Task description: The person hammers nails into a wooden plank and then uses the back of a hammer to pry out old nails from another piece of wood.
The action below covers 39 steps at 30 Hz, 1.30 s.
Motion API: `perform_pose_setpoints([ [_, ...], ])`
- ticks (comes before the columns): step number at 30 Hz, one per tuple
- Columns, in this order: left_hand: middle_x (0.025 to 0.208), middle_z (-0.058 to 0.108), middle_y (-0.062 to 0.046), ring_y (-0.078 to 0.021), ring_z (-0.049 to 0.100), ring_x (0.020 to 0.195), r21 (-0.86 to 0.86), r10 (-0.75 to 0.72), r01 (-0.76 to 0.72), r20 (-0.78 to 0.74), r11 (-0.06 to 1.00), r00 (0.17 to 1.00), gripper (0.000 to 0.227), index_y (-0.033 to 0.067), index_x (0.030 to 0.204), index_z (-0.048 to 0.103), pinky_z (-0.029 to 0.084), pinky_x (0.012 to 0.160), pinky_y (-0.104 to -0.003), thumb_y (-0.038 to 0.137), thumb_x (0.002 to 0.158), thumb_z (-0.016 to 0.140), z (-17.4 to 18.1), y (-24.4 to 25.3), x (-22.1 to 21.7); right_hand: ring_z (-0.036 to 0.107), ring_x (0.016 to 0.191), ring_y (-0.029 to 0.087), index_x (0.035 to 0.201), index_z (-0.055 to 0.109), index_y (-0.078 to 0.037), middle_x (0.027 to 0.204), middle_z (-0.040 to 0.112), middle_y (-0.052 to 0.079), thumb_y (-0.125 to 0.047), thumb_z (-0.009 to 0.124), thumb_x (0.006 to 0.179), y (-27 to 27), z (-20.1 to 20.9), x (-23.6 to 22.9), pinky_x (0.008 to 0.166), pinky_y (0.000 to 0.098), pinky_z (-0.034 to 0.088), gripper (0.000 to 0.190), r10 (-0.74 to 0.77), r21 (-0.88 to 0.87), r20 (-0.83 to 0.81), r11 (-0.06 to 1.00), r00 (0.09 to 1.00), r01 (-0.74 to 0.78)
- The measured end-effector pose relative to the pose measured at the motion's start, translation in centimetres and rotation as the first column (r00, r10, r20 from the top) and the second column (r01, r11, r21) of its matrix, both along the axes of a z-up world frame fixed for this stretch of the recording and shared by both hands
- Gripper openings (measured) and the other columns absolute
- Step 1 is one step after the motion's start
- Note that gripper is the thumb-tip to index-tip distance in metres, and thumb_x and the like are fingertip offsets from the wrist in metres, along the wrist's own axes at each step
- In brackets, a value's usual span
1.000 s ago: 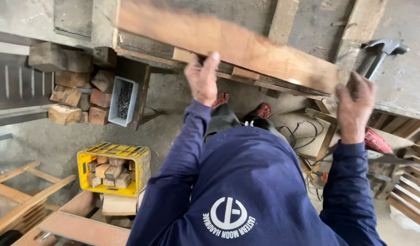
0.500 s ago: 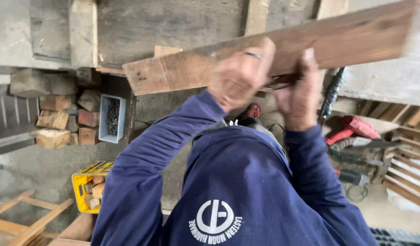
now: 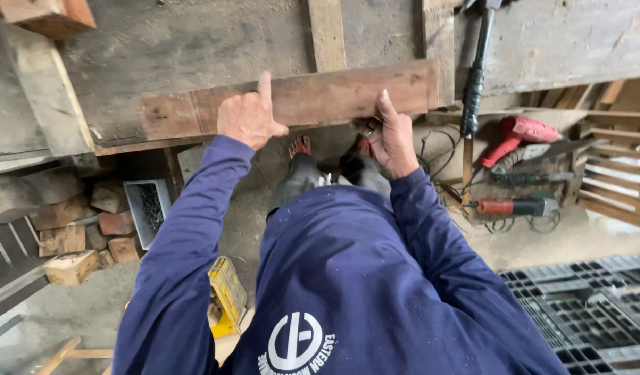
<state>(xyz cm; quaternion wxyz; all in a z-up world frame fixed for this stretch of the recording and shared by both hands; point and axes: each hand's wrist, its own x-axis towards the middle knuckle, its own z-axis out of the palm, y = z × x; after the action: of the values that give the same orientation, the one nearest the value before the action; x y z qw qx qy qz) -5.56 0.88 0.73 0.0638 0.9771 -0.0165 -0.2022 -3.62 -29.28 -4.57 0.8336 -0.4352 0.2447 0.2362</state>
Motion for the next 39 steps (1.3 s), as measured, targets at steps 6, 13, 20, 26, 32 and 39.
perform_pose_setpoints([
  [6, 0.071, 0.071, -0.016, -0.0328, 0.072, 0.064, -0.007, 0.029, -0.029, 0.012, 1.0, 1.0, 0.129, -0.0055, 0.154, 0.034, 0.056, 0.057, -0.044, 0.065, 0.062, 0.09, -2.2, -0.6, -0.3, 0.07, 0.057, 0.023, 0.099, 0.063, 0.004, 0.074, 0.07, 0.016, -0.057, 0.071, 0.087, -1.4, -2.9, -0.7, 0.047, 0.0345, 0.05, 0.063, 0.125, -0.263, -0.148, 0.951, 0.981, -0.161],
  [13, 0.074, 0.071, -0.019, -0.036, 0.072, 0.066, -0.028, 0.032, -0.031, 0.046, 0.999, 0.998, 0.123, -0.0066, 0.152, 0.036, 0.057, 0.06, -0.045, 0.056, 0.062, 0.092, -3.0, -0.2, -0.4, 0.069, 0.074, 0.015, 0.11, 0.069, 0.003, 0.091, 0.074, 0.009, -0.034, 0.073, 0.096, -4.5, -3.4, -1.1, 0.064, 0.0277, 0.054, 0.04, 0.332, -0.461, 0.034, 0.842, 0.942, -0.28],
  [20, 0.076, 0.072, -0.021, -0.0357, 0.073, 0.069, -0.023, 0.023, -0.022, 0.01, 0.999, 1.0, 0.122, -0.0113, 0.15, 0.035, 0.058, 0.063, -0.045, 0.052, 0.063, 0.092, -4.5, -0.6, 0.2, 0.067, 0.072, 0.012, 0.107, 0.066, -0.003, 0.09, 0.069, 0.002, -0.019, 0.074, 0.092, -7.8, -5.5, -2.8, 0.064, 0.0288, 0.058, 0.023, 0.219, -0.492, -0.026, 0.847, 0.975, -0.203],
  [26, 0.068, 0.069, -0.017, -0.0302, 0.069, 0.059, 0.041, -0.013, 0.014, -0.031, 0.999, 0.999, 0.134, -0.0117, 0.154, 0.029, 0.055, 0.053, -0.043, 0.065, 0.062, 0.088, -2.2, -1.4, 0.4, 0.062, 0.075, 0.016, 0.108, 0.061, 0.001, 0.089, 0.066, 0.007, -0.013, 0.08, 0.095, -11.2, -6.2, -2.7, 0.069, 0.0304, 0.052, 0.027, 0.162, -0.657, 0.158, 0.753, 0.974, -0.019],
  [32, 0.059, 0.062, -0.011, -0.0234, 0.062, 0.047, -0.038, -0.074, 0.073, -0.023, 0.997, 0.997, 0.139, -0.0049, 0.158, 0.022, 0.05, 0.042, -0.04, 0.076, 0.062, 0.083, 2.7, -9.1, 1.7, 0.057, 0.12, 0.03, 0.141, 0.05, 0.002, 0.133, 0.053, 0.02, -0.009, 0.086, 0.085, -14.5, -0.5, 2.0, 0.102, 0.0385, 0.052, 0.067, 0.688, -0.942, 0.293, 0.325, 0.664, 0.079],
  [39, 0.078, 0.072, -0.017, -0.0325, 0.073, 0.068, -0.113, -0.237, 0.238, 0.025, 0.965, 0.971, 0.135, -0.0089, 0.155, 0.018, 0.058, 0.06, -0.043, 0.063, 0.065, 0.088, -1.4, -22.0, 7.6, 0.048, 0.136, 0.041, 0.157, 0.032, 0.002, 0.15, 0.046, 0.026, -0.007, 0.085, 0.063, -14.7, -0.8, 9.9, 0.116, 0.0454, 0.043, 0.108, 0.915, -0.964, 0.205, 0.25, 0.347, -0.093],
])
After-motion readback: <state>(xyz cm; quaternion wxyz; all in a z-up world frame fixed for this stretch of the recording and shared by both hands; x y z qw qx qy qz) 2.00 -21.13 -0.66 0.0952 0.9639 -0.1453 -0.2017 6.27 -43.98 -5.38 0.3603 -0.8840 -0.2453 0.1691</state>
